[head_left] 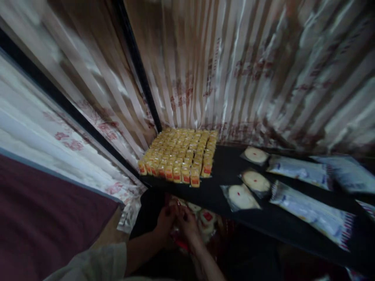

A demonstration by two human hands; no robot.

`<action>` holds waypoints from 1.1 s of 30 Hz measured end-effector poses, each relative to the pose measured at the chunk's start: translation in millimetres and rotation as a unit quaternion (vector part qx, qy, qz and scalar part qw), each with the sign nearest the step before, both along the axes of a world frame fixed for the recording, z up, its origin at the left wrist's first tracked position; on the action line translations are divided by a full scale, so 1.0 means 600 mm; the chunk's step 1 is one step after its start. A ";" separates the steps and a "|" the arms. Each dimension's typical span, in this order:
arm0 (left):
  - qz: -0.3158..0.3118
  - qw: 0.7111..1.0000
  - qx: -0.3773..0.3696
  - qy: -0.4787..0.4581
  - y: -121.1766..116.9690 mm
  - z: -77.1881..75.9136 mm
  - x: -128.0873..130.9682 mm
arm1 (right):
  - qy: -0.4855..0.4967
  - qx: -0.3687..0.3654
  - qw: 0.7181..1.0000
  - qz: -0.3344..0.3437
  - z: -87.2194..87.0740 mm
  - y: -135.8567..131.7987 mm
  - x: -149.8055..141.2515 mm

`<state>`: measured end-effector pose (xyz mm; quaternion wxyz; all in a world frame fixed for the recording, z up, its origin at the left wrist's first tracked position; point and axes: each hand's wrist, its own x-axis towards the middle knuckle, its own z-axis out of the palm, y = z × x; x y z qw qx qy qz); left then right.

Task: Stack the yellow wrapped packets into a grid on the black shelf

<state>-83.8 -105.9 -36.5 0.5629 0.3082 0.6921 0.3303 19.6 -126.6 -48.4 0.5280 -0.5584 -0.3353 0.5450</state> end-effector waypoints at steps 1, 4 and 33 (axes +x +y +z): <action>-0.012 1.000 0.012 0.003 -0.009 0.014 0.004 | 0.014 -0.017 1.000 -0.001 0.014 -0.009 0.005; -0.028 0.998 0.054 0.009 -0.035 0.048 0.018 | 0.043 -0.024 0.999 -0.016 0.057 -0.027 0.019; -0.414 0.754 0.453 0.235 0.091 0.188 0.101 | -0.427 0.118 0.896 -0.027 0.145 0.010 0.168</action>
